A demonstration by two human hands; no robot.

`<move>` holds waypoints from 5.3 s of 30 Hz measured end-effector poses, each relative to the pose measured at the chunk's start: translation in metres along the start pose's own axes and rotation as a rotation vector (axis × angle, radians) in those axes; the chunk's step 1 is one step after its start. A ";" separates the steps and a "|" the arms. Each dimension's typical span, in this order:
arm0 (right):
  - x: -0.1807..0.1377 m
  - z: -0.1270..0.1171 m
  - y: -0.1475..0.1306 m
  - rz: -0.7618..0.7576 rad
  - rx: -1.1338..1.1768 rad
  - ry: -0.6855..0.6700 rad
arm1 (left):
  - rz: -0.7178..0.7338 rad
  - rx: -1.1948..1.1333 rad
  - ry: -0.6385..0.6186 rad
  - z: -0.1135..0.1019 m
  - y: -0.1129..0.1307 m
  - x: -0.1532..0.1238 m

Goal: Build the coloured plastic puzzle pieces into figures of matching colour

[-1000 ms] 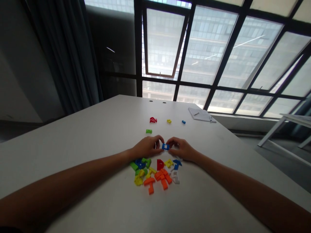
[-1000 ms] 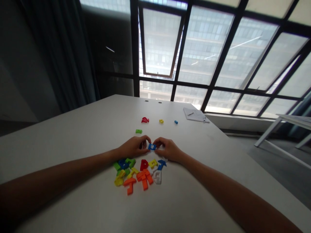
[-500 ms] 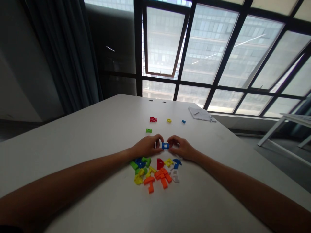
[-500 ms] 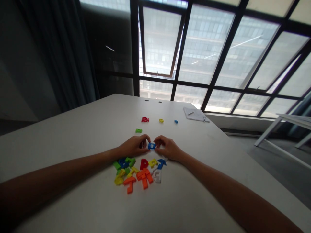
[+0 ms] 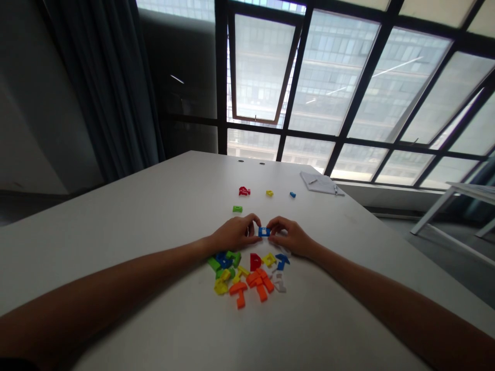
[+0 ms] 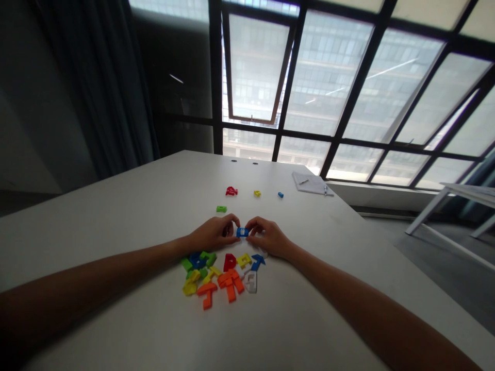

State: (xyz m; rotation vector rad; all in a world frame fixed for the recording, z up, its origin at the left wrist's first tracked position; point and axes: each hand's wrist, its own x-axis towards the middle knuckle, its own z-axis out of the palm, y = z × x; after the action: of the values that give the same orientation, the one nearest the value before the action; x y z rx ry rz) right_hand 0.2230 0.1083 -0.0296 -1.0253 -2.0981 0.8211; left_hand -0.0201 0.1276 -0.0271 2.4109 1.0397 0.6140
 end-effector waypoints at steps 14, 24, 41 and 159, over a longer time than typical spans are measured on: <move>0.017 -0.069 0.078 0.190 -0.691 0.337 | -0.009 0.049 0.013 0.000 0.000 0.000; 0.014 -0.064 0.086 0.186 -0.960 0.306 | -0.003 0.087 -0.004 0.000 0.001 0.000; 0.079 -0.095 0.131 0.506 -1.000 0.351 | 0.047 0.181 -0.047 0.001 0.004 0.001; -0.023 0.016 -0.014 -0.052 -0.138 0.207 | 0.116 -0.062 -0.009 -0.003 0.007 -0.003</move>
State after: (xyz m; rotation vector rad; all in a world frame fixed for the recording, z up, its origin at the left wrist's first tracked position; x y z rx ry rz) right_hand 0.2158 0.0786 -0.0344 -1.0743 -2.0156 0.5270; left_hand -0.0197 0.1215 -0.0220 2.4303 0.8697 0.6644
